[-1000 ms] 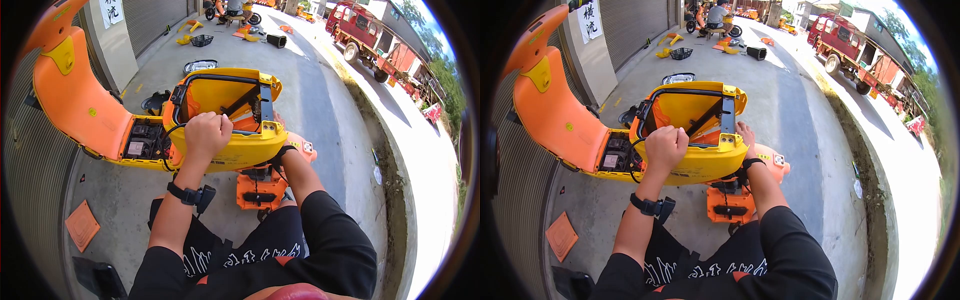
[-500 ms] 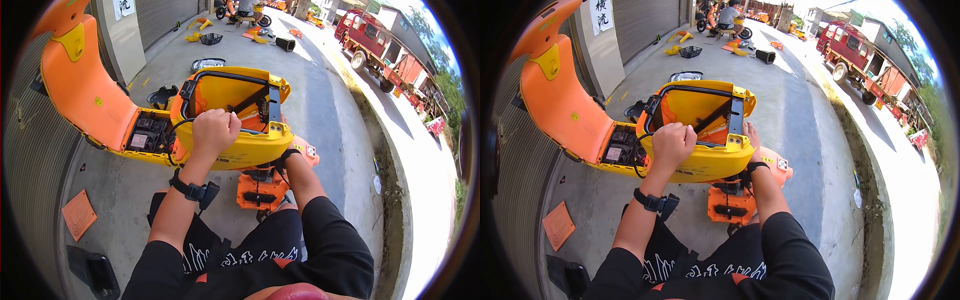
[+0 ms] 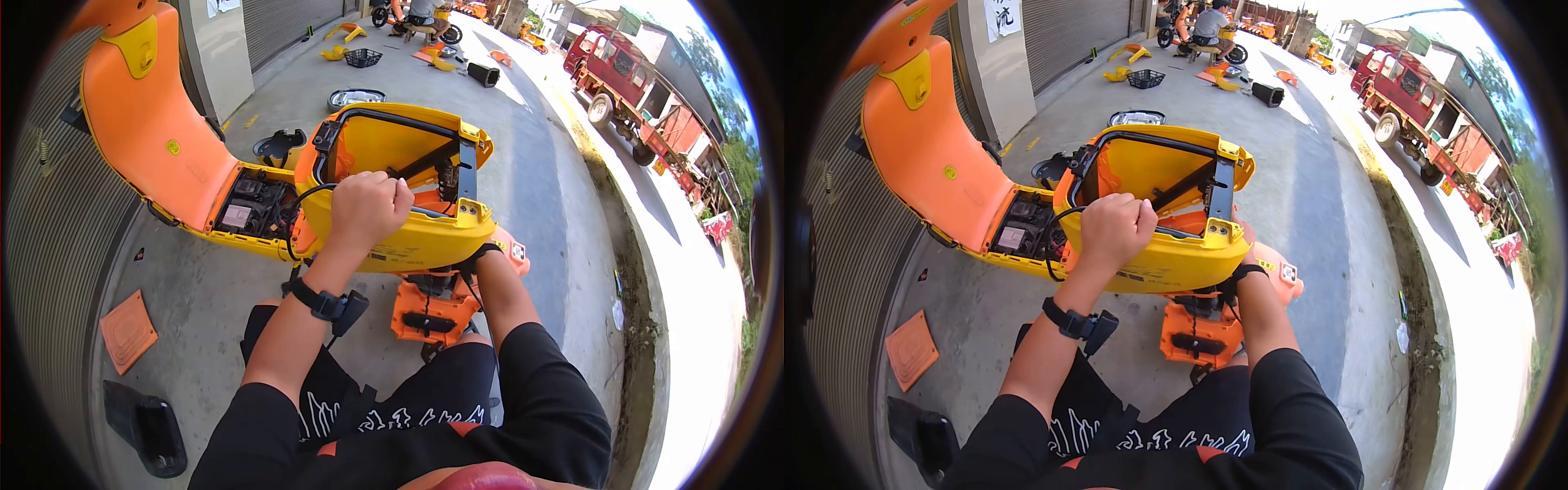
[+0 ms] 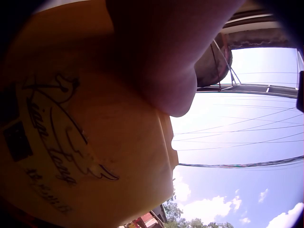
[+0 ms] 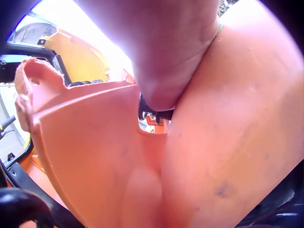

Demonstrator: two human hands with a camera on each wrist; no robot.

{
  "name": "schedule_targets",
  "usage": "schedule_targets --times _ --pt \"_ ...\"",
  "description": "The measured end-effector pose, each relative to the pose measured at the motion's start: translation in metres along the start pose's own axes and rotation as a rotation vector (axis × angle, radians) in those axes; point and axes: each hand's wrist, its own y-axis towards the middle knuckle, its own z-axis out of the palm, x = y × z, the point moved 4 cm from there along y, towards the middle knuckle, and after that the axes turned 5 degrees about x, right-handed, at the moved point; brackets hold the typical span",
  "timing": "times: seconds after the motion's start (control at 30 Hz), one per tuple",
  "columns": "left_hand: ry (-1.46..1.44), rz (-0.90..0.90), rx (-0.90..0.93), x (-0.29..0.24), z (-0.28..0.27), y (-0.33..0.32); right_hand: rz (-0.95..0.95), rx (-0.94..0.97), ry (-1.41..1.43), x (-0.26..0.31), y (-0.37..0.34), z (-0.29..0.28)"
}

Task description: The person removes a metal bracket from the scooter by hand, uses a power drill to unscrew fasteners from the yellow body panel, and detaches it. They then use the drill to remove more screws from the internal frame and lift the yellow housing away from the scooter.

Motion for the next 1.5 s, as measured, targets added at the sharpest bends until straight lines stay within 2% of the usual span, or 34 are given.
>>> schedule_targets --times 1.5 --pt "0.024 0.010 0.000 0.000 0.002 -0.001 0.019 0.005 0.192 -0.008 -0.002 0.004"
